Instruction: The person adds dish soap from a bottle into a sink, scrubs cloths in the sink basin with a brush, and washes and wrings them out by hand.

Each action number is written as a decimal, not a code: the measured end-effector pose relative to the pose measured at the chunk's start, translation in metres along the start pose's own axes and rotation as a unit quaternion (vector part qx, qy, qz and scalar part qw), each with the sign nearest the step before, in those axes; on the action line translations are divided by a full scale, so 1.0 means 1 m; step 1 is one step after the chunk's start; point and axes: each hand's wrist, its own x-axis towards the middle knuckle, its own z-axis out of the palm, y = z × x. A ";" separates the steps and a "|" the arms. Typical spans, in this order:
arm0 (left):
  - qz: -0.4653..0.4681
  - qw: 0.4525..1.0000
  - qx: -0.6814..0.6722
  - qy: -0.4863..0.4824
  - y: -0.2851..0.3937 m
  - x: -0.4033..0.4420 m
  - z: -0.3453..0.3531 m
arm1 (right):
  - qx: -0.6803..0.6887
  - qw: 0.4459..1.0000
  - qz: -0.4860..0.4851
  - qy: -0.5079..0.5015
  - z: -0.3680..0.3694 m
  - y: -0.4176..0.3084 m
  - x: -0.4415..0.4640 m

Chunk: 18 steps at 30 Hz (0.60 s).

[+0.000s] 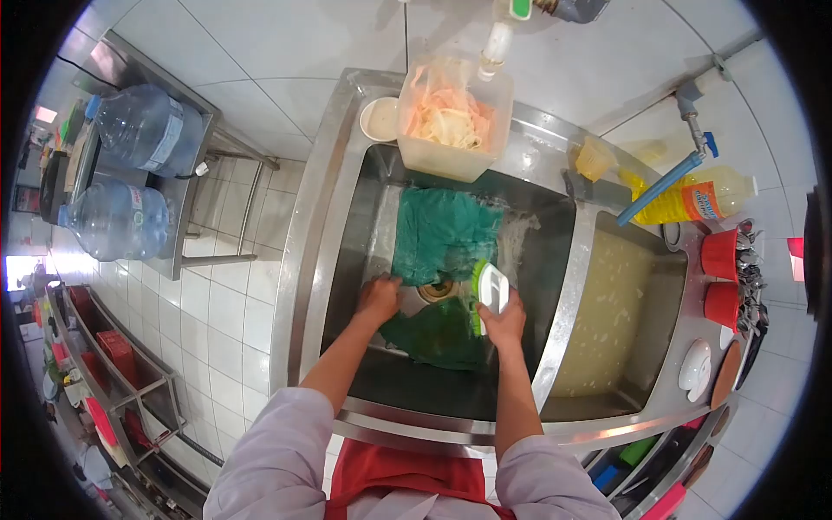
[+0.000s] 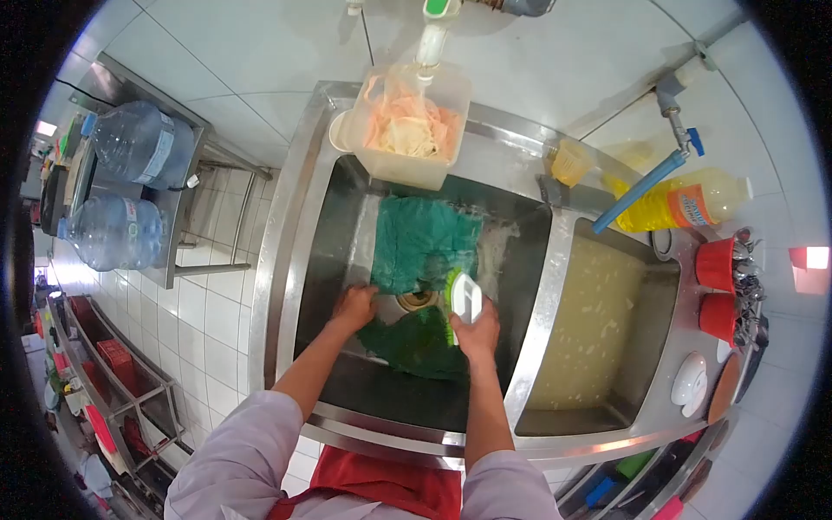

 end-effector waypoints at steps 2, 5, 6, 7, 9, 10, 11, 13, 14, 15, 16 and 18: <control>-0.029 0.996 -0.063 0.062 -0.005 0.019 0.029 | 0.248 0.955 0.163 -0.002 0.056 0.062 0.007; 0.042 0.986 -0.031 0.158 -0.008 0.058 0.066 | 0.373 0.913 0.153 0.056 0.092 0.055 0.023; 0.045 0.986 -0.027 0.158 -0.014 0.067 0.076 | 0.365 0.923 0.105 0.066 0.110 0.053 0.034; 0.045 0.987 0.005 0.155 -0.020 0.073 0.087 | 0.348 0.928 0.124 0.040 0.121 0.054 0.042; 0.048 0.987 0.032 0.152 -0.023 0.080 0.093 | 0.297 0.953 0.043 0.029 0.138 0.024 0.058; 0.028 0.989 0.032 0.140 -0.023 0.075 0.086 | 0.272 0.962 0.007 0.015 0.140 0.005 0.061; 0.006 0.992 0.034 0.125 -0.026 0.067 0.082 | 0.237 0.971 -0.033 -0.006 0.153 0.001 0.068; -0.028 0.993 0.034 0.109 -0.035 0.042 0.086 | 0.060 0.984 -0.162 -0.043 0.156 -0.038 0.062; -0.054 0.992 0.036 0.108 -0.040 0.037 0.083 | -0.018 0.976 -0.185 -0.110 0.163 -0.052 0.055; -0.056 0.992 0.038 0.110 -0.049 0.029 0.088 | -0.098 0.958 -0.206 -0.174 0.168 -0.059 0.051; -0.053 0.992 0.022 0.108 -0.059 0.021 0.095 | -0.096 0.957 -0.209 -0.174 0.170 -0.059 0.052; -0.053 0.994 0.006 0.099 -0.063 0.013 0.099 | -0.263 0.860 -0.364 -0.242 0.184 -0.046 0.053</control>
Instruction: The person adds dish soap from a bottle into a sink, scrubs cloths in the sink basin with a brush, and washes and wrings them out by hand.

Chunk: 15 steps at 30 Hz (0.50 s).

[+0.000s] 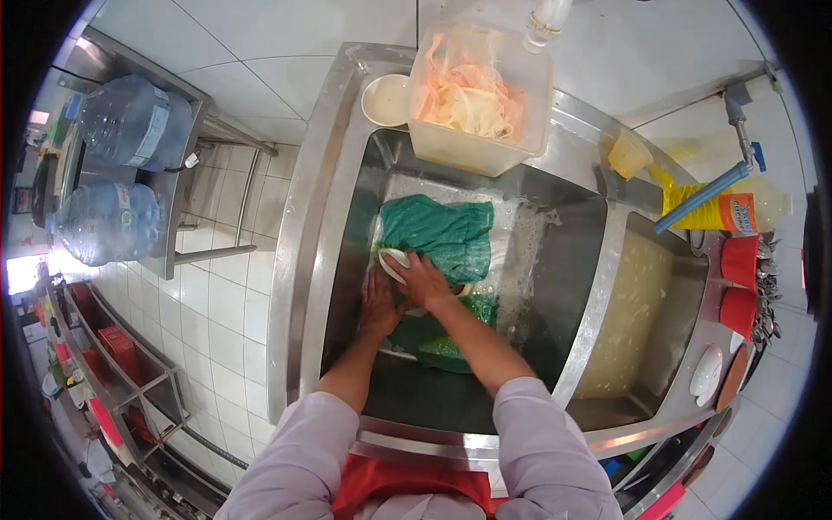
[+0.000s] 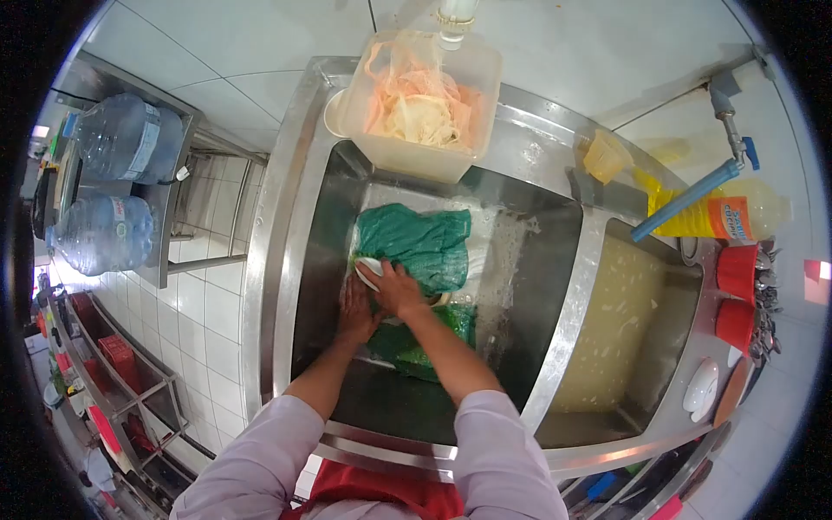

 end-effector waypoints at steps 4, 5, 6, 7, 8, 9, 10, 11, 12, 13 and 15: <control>-0.002 0.999 0.024 -0.041 0.001 0.000 0.005 | 0.075 0.980 0.106 0.150 -0.044 0.130 -0.001; 0.007 0.999 0.031 -0.037 -0.001 0.003 0.003 | 0.019 0.950 0.194 0.243 -0.062 0.131 -0.012; 0.008 0.999 0.032 -0.037 -0.002 0.000 0.001 | 0.015 0.944 0.225 0.240 -0.068 0.123 -0.018; 0.010 0.999 0.027 -0.042 -0.002 0.000 -0.002 | 0.010 0.935 0.257 0.243 -0.073 0.114 -0.021; 0.012 0.999 0.021 -0.046 0.000 0.002 -0.004 | 0.033 0.938 0.210 0.274 -0.059 0.101 -0.018; 0.016 0.999 0.018 -0.043 -0.002 0.000 -0.001 | 0.055 0.938 0.162 0.300 -0.030 0.083 -0.012; 0.012 0.999 0.025 -0.045 -0.007 0.000 0.005 | 0.110 0.972 0.092 0.188 0.002 0.056 -0.006; 0.006 0.998 0.030 -0.050 -0.010 0.002 0.011 | 0.163 0.984 0.022 0.068 0.024 0.042 -0.002; 0.002 0.998 0.023 -0.055 -0.007 0.007 0.009 | 0.162 0.985 0.023 0.058 0.011 0.046 -0.003; 0.007 0.999 0.035 -0.042 -0.009 0.008 0.011 | 0.140 0.987 0.037 0.063 0.002 0.054 -0.007; -0.012 0.997 0.035 -0.062 -0.006 -0.002 0.016 | -0.024 0.993 0.049 0.109 0.048 0.147 0.003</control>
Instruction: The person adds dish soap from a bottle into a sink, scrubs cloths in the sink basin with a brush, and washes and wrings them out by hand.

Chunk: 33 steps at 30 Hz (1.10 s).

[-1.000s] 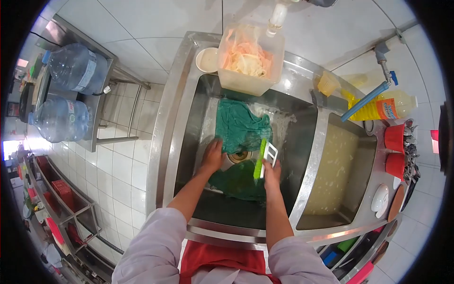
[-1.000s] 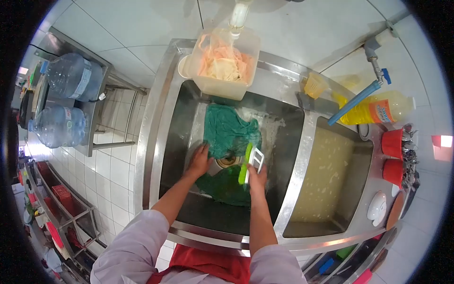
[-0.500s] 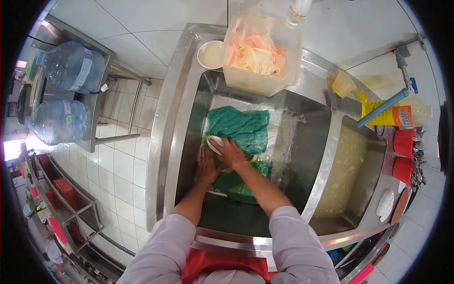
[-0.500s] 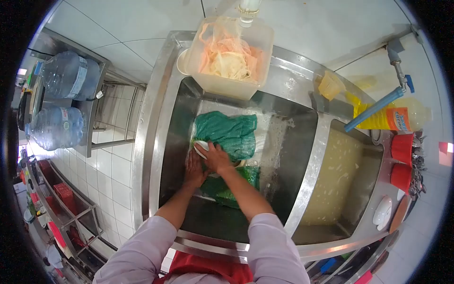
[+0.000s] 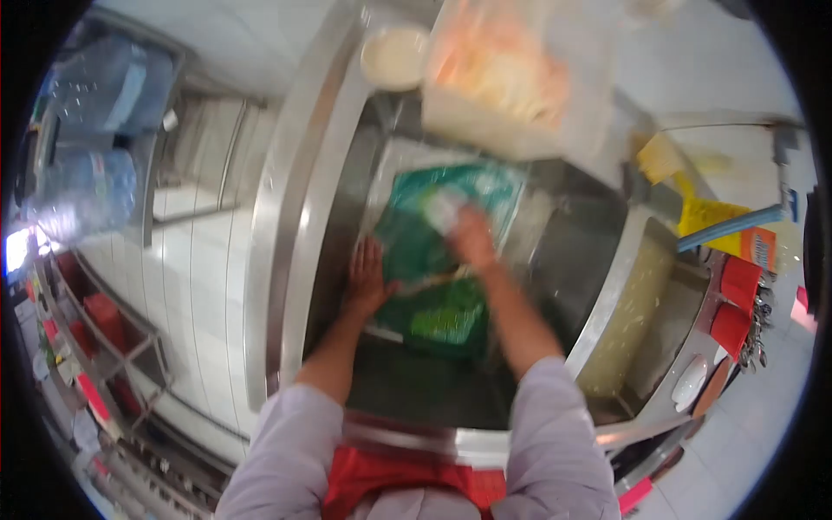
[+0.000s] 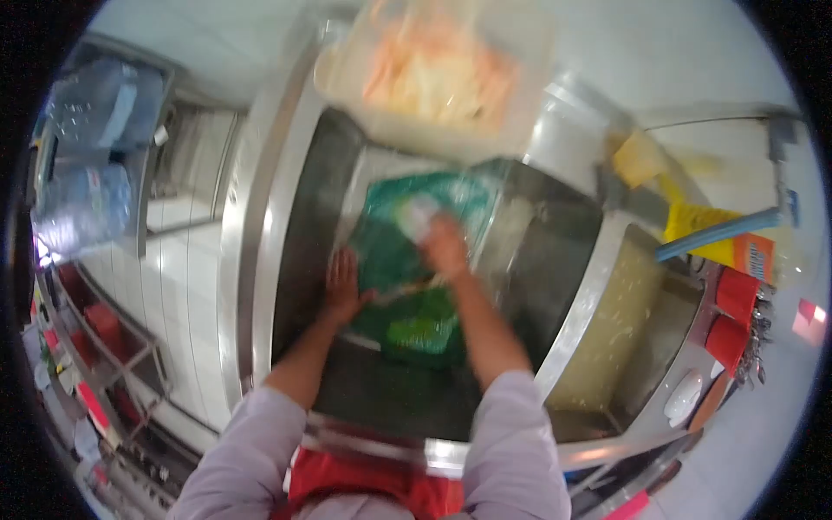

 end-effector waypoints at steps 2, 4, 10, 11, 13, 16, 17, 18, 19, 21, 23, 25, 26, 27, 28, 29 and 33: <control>0.021 0.999 0.017 0.022 -0.001 0.004 -0.009 | 0.269 0.936 0.171 0.150 -0.007 0.061 0.005; 0.013 1.000 0.016 0.004 0.001 0.007 -0.014 | 0.031 0.968 0.164 0.186 -0.105 -0.022 0.007; -0.016 0.996 0.001 -0.082 0.004 -0.007 -0.029 | 0.084 0.993 -0.012 0.077 -0.067 -0.046 0.054; -0.006 0.993 0.001 -0.121 0.005 -0.010 -0.031 | 0.100 0.993 -0.036 0.042 -0.063 -0.041 0.064; -0.001 0.996 0.000 -0.085 0.002 -0.017 -0.011 | 0.130 0.982 0.120 0.066 -0.094 -0.063 0.055; -0.002 0.999 -0.006 -0.045 0.007 -0.008 -0.022 | 0.104 0.988 0.084 0.080 0.009 -0.076 0.037; -0.022 0.996 -0.007 -0.089 0.008 -0.009 -0.023 | 0.130 0.990 -0.043 -0.036 -0.037 -0.113 0.027; -0.018 0.996 -0.012 -0.088 0.010 -0.007 -0.025 | 0.124 0.991 -0.041 -0.037 -0.045 -0.088 0.030; -0.008 0.997 -0.004 -0.075 0.007 -0.008 -0.024 | 0.127 0.992 -0.006 -0.017 -0.051 -0.051 0.028; 0.001 0.998 -0.003 -0.067 0.005 -0.008 -0.016 | 0.126 0.992 0.031 -0.006 -0.061 -0.036 0.024; 0.002 0.999 -0.005 -0.054 0.004 -0.010 -0.017 | 0.128 0.973 0.151 0.115 -0.066 -0.066 0.012; -0.006 0.997 0.000 -0.073 0.007 -0.009 -0.017 | 0.165 0.962 0.166 0.137 -0.002 -0.081 -0.005; -0.027 0.995 0.010 -0.091 0.008 -0.007 -0.018 | 0.212 0.964 0.131 0.088 0.067 -0.084 -0.026; -0.019 0.996 0.006 -0.087 0.011 -0.002 -0.026 | 0.205 0.965 0.132 0.094 0.029 -0.073 -0.022; -0.022 0.995 0.012 -0.100 0.011 -0.003 -0.032 | 0.154 0.973 0.153 0.074 -0.014 -0.055 -0.026; -0.033 0.993 0.010 -0.115 0.012 -0.005 -0.030 | 0.103 0.979 0.167 0.046 -0.044 -0.045 -0.023; 0.005 0.997 0.005 -0.072 0.005 -0.004 -0.018 | 0.087 0.939 0.255 0.213 -0.052 -0.031 -0.023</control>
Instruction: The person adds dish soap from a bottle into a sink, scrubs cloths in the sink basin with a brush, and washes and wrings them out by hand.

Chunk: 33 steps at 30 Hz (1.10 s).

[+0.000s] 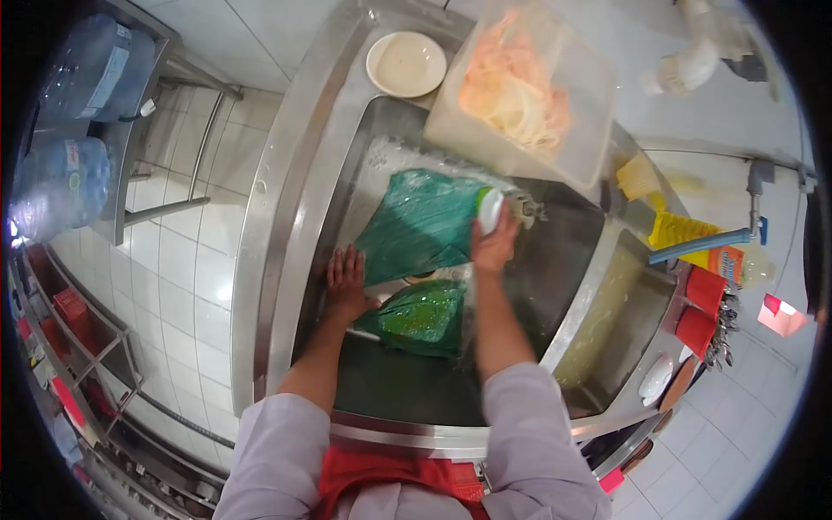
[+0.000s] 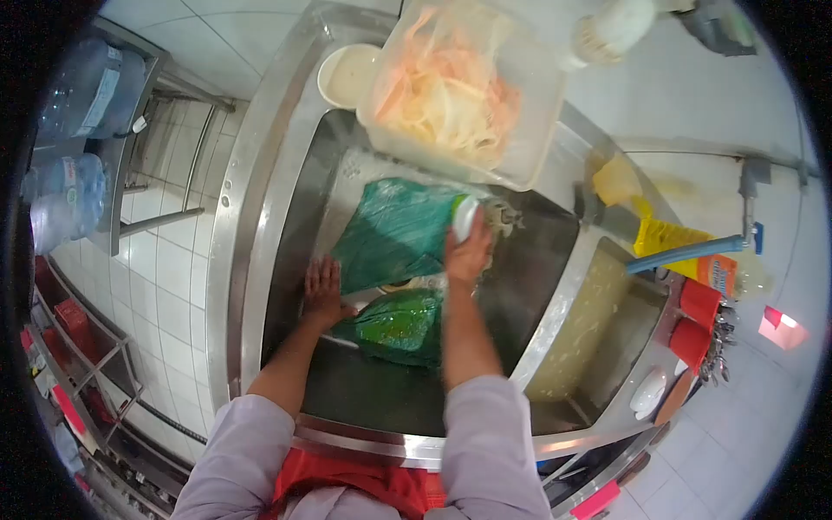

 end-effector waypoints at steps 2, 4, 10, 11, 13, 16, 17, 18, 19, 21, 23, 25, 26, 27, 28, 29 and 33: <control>-0.025 0.999 0.009 -0.019 0.004 -0.003 -0.001 | 0.233 0.966 0.114 -0.013 0.032 -0.006 -0.016; -0.030 0.999 0.007 -0.026 0.006 0.003 -0.006 | -0.001 0.996 -0.088 -0.032 0.024 -0.045 -0.024; -0.026 0.997 0.023 -0.072 0.004 -0.015 0.001 | 0.129 0.991 0.036 0.017 -0.023 0.009 0.032; -0.034 0.997 0.029 -0.064 0.007 0.000 -0.006 | 0.068 0.996 0.043 0.042 -0.017 -0.010 0.028; -0.027 0.998 0.038 -0.052 0.009 0.000 -0.009 | 0.074 0.995 -0.055 0.049 0.003 -0.035 -0.003; -0.031 0.998 0.032 -0.053 0.013 -0.002 -0.013 | 0.044 0.982 -0.105 -0.150 -0.003 -0.017 -0.010; -0.036 0.998 0.022 -0.053 0.011 -0.003 -0.013 | 0.061 0.967 -0.089 -0.231 -0.017 0.001 0.000; -0.037 0.998 0.027 -0.049 0.009 0.003 -0.011 | -0.013 0.990 0.049 -0.130 -0.019 0.032 0.027; -0.029 0.999 0.025 -0.029 0.009 0.005 -0.004 | 0.224 0.965 0.097 0.091 -0.005 0.061 0.035; -0.006 0.999 0.040 -0.015 0.002 -0.009 -0.004 | 0.157 0.973 0.143 0.092 -0.019 0.045 0.035; -0.028 0.998 0.042 -0.042 0.011 -0.006 -0.010 | -0.036 0.991 0.090 0.098 -0.010 0.001 0.005; -0.020 0.998 0.047 -0.022 0.009 -0.001 -0.003 | 0.063 0.983 -0.134 -0.109 -0.009 -0.025 -0.036; -0.022 0.998 0.049 -0.014 0.006 -0.001 0.002 | 0.066 0.984 -0.133 -0.103 -0.018 -0.018 -0.031; -0.020 0.998 0.057 -0.009 0.005 0.001 0.001 | 0.069 0.987 -0.059 -0.133 -0.030 -0.002 -0.020; -0.019 0.998 0.054 -0.017 0.004 -0.001 0.002 | 0.076 0.983 0.017 -0.165 -0.039 0.014 -0.013; -0.020 0.999 0.046 -0.020 0.004 -0.001 0.002 | 0.085 0.994 0.068 -0.020 -0.040 0.033 0.006; 0.009 0.998 0.045 0.030 0.007 -0.001 0.006 | 0.064 0.962 0.246 0.101 -0.043 -0.001 0.005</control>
